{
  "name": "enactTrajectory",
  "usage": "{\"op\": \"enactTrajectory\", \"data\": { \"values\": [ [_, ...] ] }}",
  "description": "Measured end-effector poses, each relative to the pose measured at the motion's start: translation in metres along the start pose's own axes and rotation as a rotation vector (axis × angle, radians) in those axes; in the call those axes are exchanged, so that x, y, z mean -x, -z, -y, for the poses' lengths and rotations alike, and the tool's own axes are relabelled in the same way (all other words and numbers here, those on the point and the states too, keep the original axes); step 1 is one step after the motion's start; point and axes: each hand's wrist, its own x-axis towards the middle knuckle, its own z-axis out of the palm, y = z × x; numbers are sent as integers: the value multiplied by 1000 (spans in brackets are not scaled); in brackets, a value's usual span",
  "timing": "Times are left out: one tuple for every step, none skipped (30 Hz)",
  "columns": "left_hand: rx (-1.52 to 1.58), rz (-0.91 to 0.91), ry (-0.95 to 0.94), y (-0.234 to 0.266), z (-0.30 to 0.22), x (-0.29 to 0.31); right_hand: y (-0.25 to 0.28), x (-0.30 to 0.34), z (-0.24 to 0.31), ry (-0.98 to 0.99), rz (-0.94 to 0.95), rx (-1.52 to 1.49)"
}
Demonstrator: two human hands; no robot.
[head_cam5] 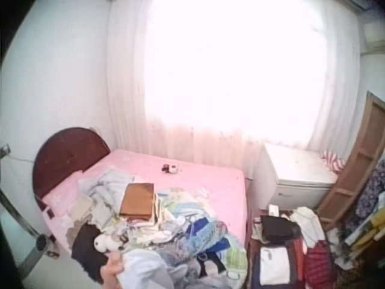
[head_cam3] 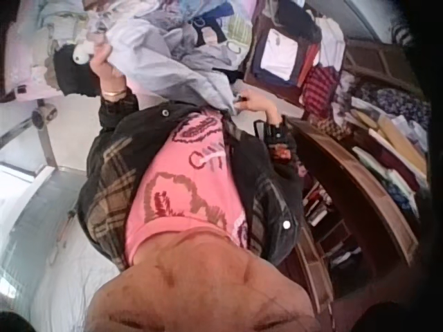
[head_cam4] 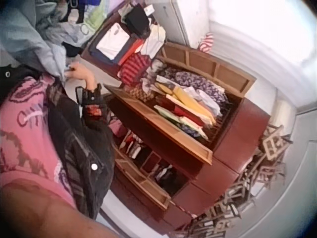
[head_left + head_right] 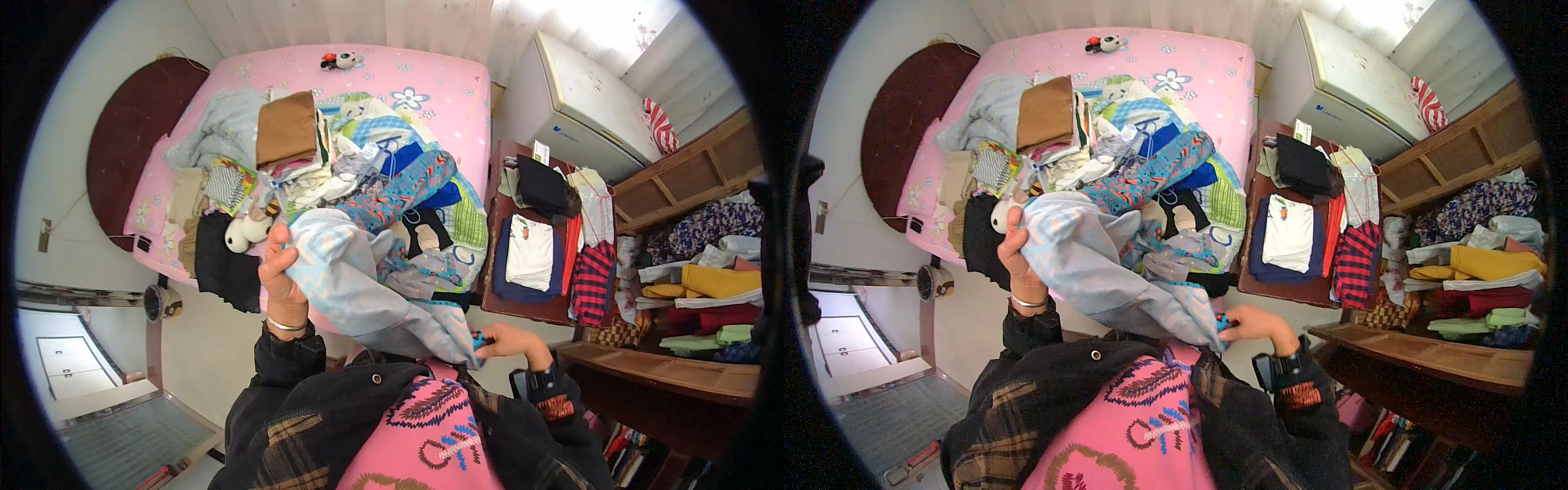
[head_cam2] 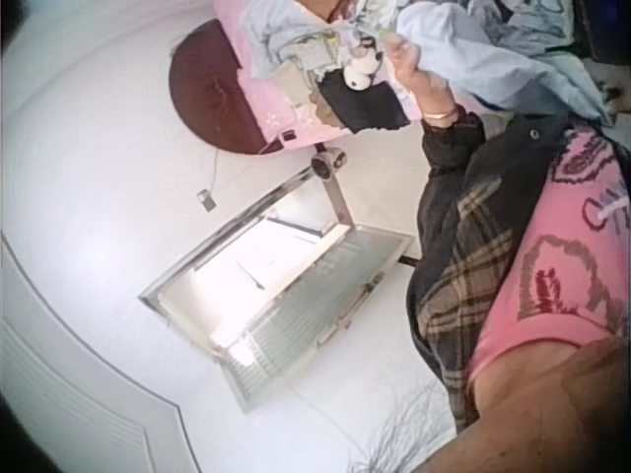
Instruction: The person folds several garments on a bed, including a patterned blue cloth, a beige top, and a dark floral top. Each item is unfolded, smoothed, and folded into a compact shape before being placed on a growing pile.
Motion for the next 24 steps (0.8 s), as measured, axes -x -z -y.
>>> {"op": "enactTrajectory", "data": {
  "values": [
    [-34,48,-23,-19,-3,0,14,-13,-1,-36,83,-4],
    [-79,32,-56,-39,-3,5,19,-36,-1,45,30,141],
    [-87,0,-76,-57,-2,11,22,-45,-1,-16,-127,0],
    [-147,140,-101,-73,-3,14,24,-68,-1,15,-146,-182],
    [-165,183,-121,-87,-2,19,25,-92,1,98,-217,-46],
    [-253,266,-182,-99,4,29,21,-111,5,157,-282,95],
    [-421,188,-253,-109,5,39,15,-129,11,163,-235,136],
    [-759,94,-350,-118,6,49,9,-143,18,152,-199,194],
    [-873,232,-215,-121,1,47,12,-156,27,297,-42,326],
    [-992,382,-90,-124,-3,46,-1,-161,37,528,-165,140],
    [-894,655,100,-124,-6,45,1,-164,45,657,-212,68],
    [-951,887,231,-124,-9,44,1,-164,53,825,-229,-163],
    [-1291,965,200,-122,-12,49,14,-164,60,875,-132,-282],
    [-1350,792,228,-120,-11,56,32,-165,67,607,-8,-548],
    [-1399,616,255,-117,-8,68,47,-150,64,608,-168,-72],
    [-1462,465,266,-114,-5,79,59,-137,60,596,-316,410],
    [-1355,246,221,-111,-3,91,71,-123,55,536,-467,883],
    [-1283,117,253,-107,-3,99,85,-113,53,515,-513,786],
    [-1246,8,257,-103,-5,106,94,-106,51,486,-523,623],
    [-1271,8,215,-98,-3,111,100,-99,49,475,-530,492],
    [-1246,18,285,-95,-2,115,104,-93,48,468,-544,399],
    [-1237,18,358,-91,-1,118,106,-88,48,463,-558,324],
    [-1254,-20,464,-88,0,120,106,-84,49,464,-571,264],
    [-1177,67,407,-85,7,120,105,-80,50,456,-584,230]
  ]
}}
